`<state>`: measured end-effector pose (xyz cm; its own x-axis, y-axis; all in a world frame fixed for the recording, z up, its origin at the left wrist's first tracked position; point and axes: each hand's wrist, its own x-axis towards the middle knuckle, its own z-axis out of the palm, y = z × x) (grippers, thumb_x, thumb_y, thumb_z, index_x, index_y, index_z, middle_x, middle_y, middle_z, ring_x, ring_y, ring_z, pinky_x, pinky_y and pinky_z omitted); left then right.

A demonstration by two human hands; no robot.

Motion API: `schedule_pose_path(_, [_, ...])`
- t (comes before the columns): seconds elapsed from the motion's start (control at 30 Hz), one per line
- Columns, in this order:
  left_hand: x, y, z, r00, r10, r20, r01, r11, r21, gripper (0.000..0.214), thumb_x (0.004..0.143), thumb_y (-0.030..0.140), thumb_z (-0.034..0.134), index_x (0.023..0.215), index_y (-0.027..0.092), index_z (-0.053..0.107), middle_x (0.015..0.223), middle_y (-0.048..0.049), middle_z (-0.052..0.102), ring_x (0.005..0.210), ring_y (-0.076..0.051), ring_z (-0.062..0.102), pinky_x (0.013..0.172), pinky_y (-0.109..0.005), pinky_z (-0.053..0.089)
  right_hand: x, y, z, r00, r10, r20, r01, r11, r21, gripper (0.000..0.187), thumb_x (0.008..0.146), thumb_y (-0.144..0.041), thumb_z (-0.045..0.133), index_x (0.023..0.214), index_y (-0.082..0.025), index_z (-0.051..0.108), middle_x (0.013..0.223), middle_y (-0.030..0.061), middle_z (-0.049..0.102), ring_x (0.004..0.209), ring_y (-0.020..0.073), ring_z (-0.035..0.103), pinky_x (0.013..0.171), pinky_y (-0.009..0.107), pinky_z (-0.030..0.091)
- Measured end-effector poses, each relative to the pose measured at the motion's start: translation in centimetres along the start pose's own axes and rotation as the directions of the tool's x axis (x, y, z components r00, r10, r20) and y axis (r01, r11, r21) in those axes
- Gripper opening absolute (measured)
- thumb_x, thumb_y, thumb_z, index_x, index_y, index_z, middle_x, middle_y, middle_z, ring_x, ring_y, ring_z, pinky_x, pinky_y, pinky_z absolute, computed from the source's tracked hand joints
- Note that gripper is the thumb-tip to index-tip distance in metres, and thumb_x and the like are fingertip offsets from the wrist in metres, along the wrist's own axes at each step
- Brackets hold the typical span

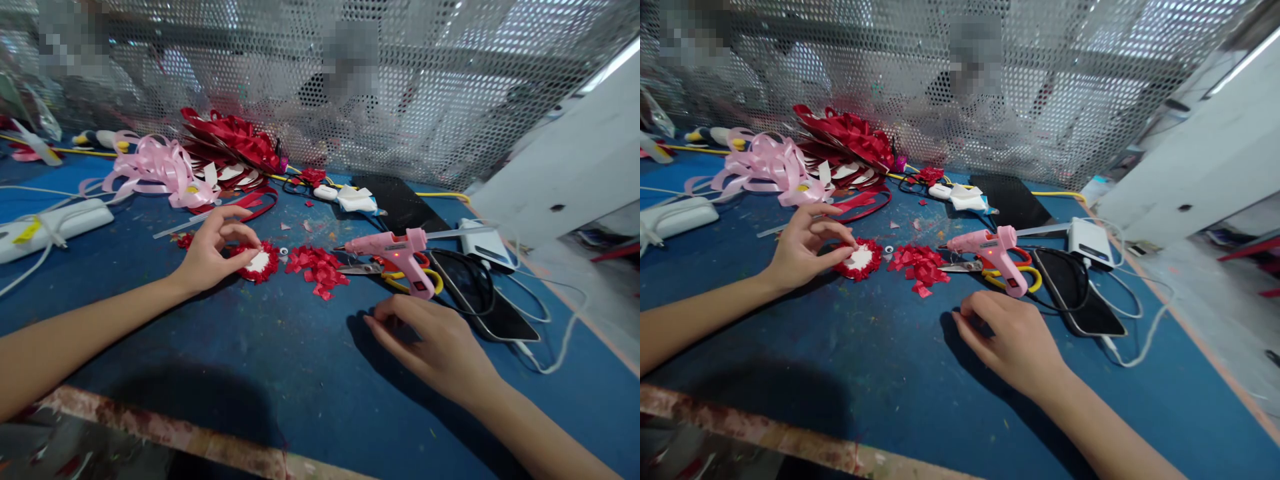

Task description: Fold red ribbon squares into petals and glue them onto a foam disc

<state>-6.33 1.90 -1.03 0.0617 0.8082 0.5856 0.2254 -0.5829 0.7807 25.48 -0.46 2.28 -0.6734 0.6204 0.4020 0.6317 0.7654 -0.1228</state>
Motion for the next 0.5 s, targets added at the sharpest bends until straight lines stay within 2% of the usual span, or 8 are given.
schedule_pose_path(0.1, [-0.05,0.06,-0.09,1.0,-0.013,0.014,0.013,1.0,-0.022,0.045,0.073,0.013,0.069,0.11,0.024,0.047,0.083,0.0012,0.07,0.079,-0.017,0.067,0.078,-0.033,0.052,0.03,-0.1,-0.02,1.0,0.001,-0.004,-0.001,1.0,0.001,0.019,0.09,-0.024,0.047,0.072,-0.02,0.051,0.06,-0.0006,0.058,0.051,0.0117,0.053,0.051,0.023,0.038])
schedule_pose_path(0.23, [-0.11,0.31,-0.09,0.999,-0.014,0.032,0.015,1.0,-0.015,0.039,0.079,0.012,0.063,0.112,0.021,0.046,0.087,-0.0007,0.072,0.094,-0.017,0.067,0.089,-0.036,0.048,0.05,-0.12,-0.01,1.0,0.0,-0.005,0.0,1.0,0.003,0.019,0.09,-0.023,0.047,0.072,-0.02,0.051,0.06,-0.0008,0.058,0.05,0.0115,0.053,0.051,0.023,0.038])
schedule_pose_path(0.37, [-0.11,0.49,-0.03,0.999,-0.029,0.028,0.029,1.0,0.012,0.035,0.082,0.015,0.058,0.115,0.021,0.046,0.09,-0.0028,0.073,0.092,-0.019,0.069,0.083,-0.036,0.051,-0.03,-0.07,0.01,1.0,-0.002,-0.004,0.002,1.0,0.002,0.019,0.09,-0.023,0.047,0.072,-0.019,0.051,0.06,-0.0008,0.058,0.05,0.0115,0.053,0.051,0.023,0.038])
schedule_pose_path(0.5, [0.08,0.41,-0.05,0.998,0.059,-0.007,-0.058,0.998,0.035,0.035,0.08,0.015,0.062,0.111,0.021,0.048,0.086,-0.0013,0.074,0.098,-0.021,0.068,0.091,-0.04,0.048,-0.09,-0.08,0.04,1.0,-0.001,0.0,0.001,1.0,-0.001,0.018,0.09,-0.023,0.048,0.072,-0.02,0.052,0.06,-0.0009,0.058,0.051,0.0112,0.053,0.051,0.023,0.038])
